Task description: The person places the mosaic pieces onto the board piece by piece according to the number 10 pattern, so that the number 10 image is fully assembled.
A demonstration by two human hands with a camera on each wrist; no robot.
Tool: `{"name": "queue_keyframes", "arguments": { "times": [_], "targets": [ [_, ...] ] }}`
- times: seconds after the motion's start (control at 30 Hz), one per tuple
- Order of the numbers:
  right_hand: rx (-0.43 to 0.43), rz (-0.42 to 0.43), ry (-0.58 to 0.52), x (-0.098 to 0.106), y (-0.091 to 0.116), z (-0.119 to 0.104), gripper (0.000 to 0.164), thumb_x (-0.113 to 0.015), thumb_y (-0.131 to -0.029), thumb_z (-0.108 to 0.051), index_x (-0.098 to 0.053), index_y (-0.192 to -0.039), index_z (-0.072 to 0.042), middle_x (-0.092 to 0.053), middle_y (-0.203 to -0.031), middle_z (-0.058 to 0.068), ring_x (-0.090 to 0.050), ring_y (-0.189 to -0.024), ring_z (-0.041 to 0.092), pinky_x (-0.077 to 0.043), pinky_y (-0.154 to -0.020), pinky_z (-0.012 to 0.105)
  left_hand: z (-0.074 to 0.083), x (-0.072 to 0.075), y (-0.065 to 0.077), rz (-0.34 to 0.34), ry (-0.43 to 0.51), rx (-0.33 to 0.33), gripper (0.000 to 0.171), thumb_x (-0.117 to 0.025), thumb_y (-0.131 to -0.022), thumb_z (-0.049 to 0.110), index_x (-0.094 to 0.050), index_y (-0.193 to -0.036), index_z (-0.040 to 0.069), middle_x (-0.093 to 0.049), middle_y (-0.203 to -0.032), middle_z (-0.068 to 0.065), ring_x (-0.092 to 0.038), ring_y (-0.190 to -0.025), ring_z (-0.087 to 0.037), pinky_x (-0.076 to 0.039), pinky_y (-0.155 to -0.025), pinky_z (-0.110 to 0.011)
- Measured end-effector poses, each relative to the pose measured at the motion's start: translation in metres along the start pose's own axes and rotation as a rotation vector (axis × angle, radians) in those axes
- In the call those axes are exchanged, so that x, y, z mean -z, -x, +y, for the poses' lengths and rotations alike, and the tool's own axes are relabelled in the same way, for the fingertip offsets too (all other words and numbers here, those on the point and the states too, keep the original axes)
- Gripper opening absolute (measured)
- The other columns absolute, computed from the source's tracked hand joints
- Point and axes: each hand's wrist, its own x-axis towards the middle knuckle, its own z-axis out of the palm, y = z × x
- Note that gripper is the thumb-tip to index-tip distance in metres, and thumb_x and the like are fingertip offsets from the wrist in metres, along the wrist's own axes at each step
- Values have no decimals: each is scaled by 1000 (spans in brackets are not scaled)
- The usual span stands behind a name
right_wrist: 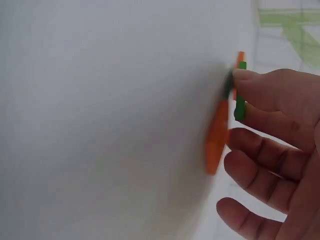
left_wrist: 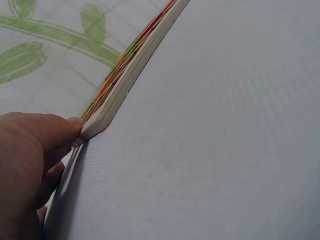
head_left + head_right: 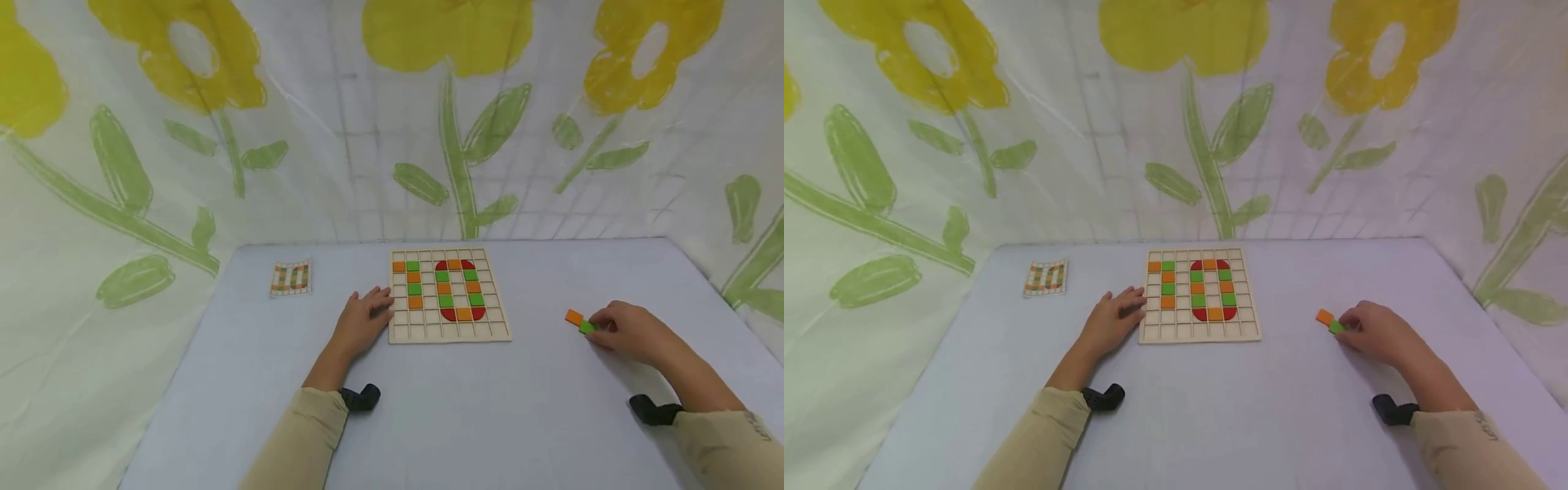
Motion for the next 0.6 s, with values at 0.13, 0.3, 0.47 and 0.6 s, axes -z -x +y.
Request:
{"name": "queue_keyframes", "arguments": {
  "times": [0.13, 0.3, 0.47, 0.6],
  "targets": [
    [-14, -6, -46, 4, -5, -17, 40, -73, -87, -29, -69, -113, 1, -65, -97, 11, -55, -83, 21, -45, -62, 28, -4, 3, 2, 8, -13, 5, 33, -66, -95, 25, -68, -126, 14, -54, -145, 6, -42, -141, -14, -12, -125, -44],
    [34, 5, -107, 1, -18, -52, 36, -71, -89, -25, -69, -117, -2, -67, -102, 11, -58, -78, 21, -48, -61, 30, -5, 7, 2, -5, -10, 14, 33, -65, -96, 25, -68, -127, 13, -53, -145, 5, -41, -142, -14, -10, -125, -44],
    [102, 27, -105, -3, -40, -99, 32, -72, -89, -20, -70, -117, -3, -69, -106, 10, -58, -94, 24, -50, -75, 36, 0, 4, -6, -16, -9, 1, 35, -63, -97, 28, -66, -129, 14, -52, -147, 6, -39, -143, -13, -8, -126, -42],
    [131, -17, -154, -14, -60, -143, 34, -71, -90, -22, -69, -120, -5, -68, -108, 9, -57, -98, 25, -51, -80, 39, 2, 3, -8, -25, -16, 8, 35, -62, -97, 28, -66, -129, 14, -51, -147, 7, -38, -143, -12, -8, -126, -41]
  ]
}}
